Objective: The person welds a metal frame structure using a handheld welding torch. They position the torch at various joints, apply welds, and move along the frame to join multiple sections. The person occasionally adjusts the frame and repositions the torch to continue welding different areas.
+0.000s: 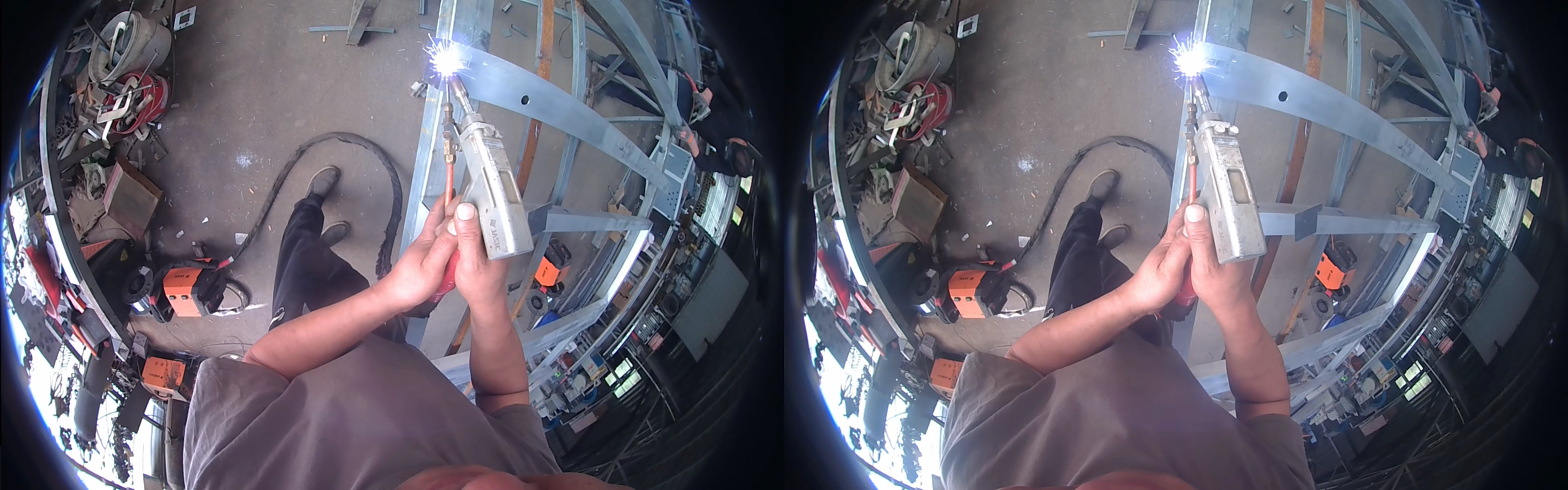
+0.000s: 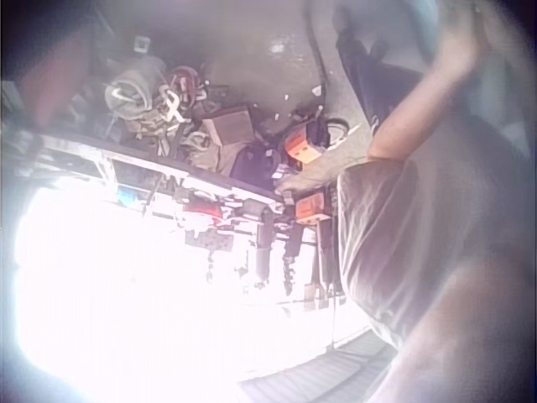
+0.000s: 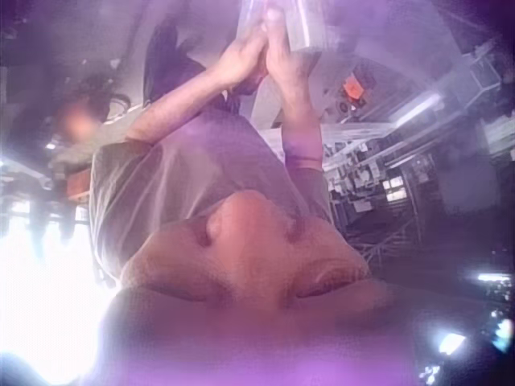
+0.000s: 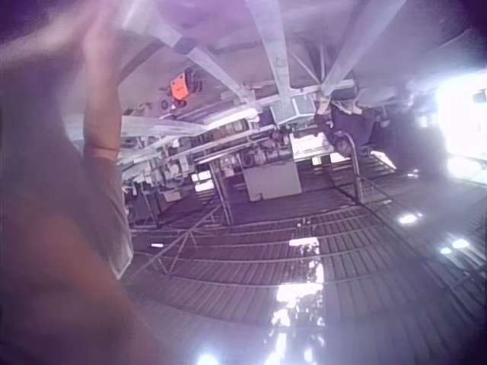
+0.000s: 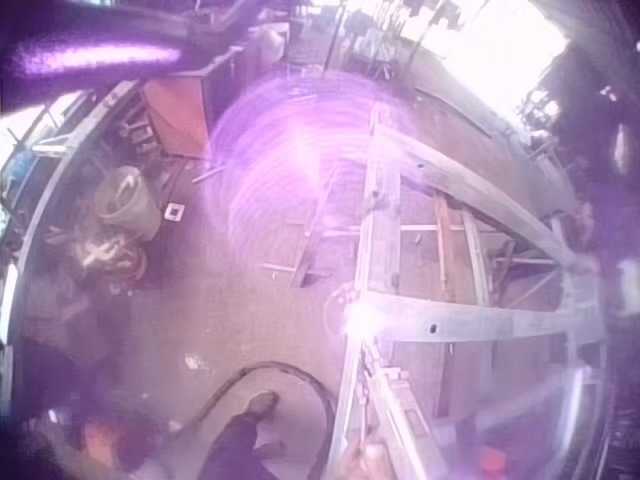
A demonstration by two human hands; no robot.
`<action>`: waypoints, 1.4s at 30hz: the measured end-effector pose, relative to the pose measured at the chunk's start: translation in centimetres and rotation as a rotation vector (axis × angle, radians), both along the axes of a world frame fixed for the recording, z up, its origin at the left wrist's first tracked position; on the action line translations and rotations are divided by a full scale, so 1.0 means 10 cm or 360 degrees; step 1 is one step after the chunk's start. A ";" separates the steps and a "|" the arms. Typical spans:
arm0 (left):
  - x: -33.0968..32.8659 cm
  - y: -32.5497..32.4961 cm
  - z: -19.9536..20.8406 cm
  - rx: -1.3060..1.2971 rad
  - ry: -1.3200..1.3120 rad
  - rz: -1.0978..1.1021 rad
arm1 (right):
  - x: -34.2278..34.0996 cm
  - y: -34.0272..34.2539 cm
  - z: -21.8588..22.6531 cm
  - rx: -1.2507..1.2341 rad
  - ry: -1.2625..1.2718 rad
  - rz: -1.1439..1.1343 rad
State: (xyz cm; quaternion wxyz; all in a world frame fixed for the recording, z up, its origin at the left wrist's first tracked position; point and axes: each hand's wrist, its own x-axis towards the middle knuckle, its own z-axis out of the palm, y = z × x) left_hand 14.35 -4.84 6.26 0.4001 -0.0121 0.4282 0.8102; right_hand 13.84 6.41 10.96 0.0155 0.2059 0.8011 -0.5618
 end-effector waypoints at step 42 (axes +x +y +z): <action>0.18 -0.04 0.04 0.0076 -0.0227 0.0052 | 0.21 0.00 -0.03 0.0080 -0.0045 0.0053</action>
